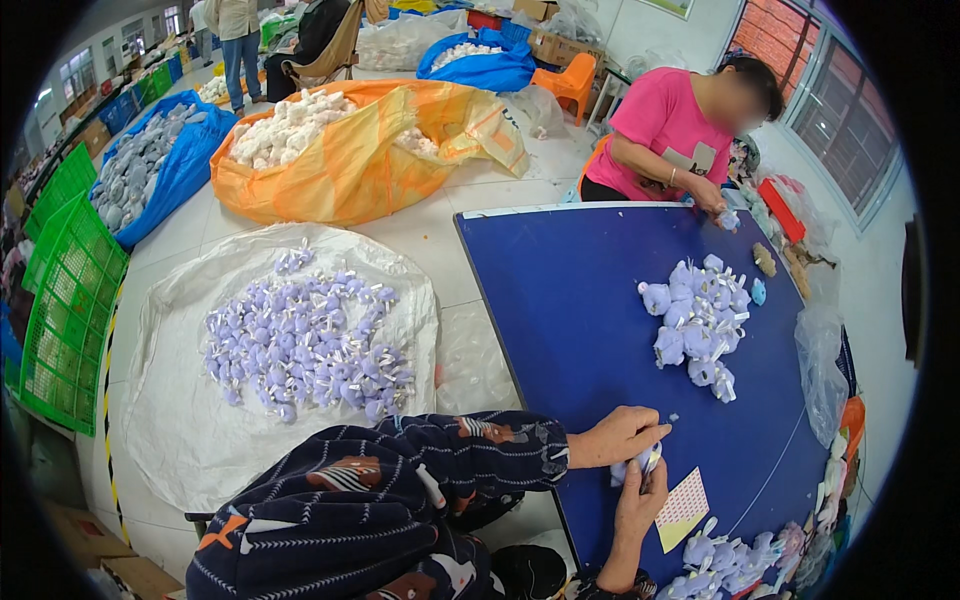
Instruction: The person trims excess threads and fabric from small purple plush toys using scissors. They handle each toy one at a time, cut the loose ends, and place the finished items on the table. The process is repeated continuously throughout the clip.
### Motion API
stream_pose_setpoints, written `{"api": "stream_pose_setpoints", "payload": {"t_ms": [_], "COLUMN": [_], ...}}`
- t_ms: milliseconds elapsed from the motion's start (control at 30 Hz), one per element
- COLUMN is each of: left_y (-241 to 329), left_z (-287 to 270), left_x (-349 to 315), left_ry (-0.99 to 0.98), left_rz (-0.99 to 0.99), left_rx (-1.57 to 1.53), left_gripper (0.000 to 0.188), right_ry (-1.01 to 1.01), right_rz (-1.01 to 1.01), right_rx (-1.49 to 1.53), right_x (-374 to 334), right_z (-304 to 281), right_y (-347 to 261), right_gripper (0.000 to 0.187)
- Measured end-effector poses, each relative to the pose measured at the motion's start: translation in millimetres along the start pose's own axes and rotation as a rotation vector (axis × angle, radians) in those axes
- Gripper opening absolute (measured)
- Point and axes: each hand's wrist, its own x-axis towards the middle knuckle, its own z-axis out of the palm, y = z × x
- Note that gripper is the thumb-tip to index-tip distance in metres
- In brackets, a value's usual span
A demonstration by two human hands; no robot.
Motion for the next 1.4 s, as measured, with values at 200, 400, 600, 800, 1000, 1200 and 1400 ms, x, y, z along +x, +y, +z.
{"api": "stream_pose_setpoints", "payload": {"t_ms": [200,400,600,800,1000,1200,1400], "left_y": [5.2,-8.0,14.9,19.6,12.6,2.0,13.9], "left_z": [2.1,5.4,-4.1,-8.9,1.1,17.3,18.3], "left_x": [-1.9,-1.7,-2.0,-1.1,-1.5,-8.6,-11.5], "left_ry": [-0.02,-0.126,-0.522,-0.662,-0.456,-0.154,-0.092], "left_rz": [-0.032,0.035,-0.453,-0.509,-0.448,-0.208,-0.243], "left_rx": [-0.001,-0.002,-0.478,-0.437,-0.314,-0.167,-0.179], "left_gripper": [0.036,0.03,0.035,0.043,0.039,0.039,0.036], "right_ry": [0.034,0.063,0.023,-0.177,-0.009,0.083,0.23], "right_rz": [-0.029,-0.058,-0.077,0.03,-0.001,0.05,0.041], "right_rx": [-0.084,-0.274,-0.206,-0.014,-0.111,-0.252,-0.061], "right_x": [-0.6,2.6,10.3,6.9,4.3,4.6,4.7], "right_z": [4.4,-6.3,-28.7,-33.5,-15.3,-7.7,-3.3], "right_y": [0.1,-4.2,8.8,14.0,8.7,9.8,60.2], "right_gripper": [0.026,0.025,0.031,0.051,0.049,0.047,0.043]}}
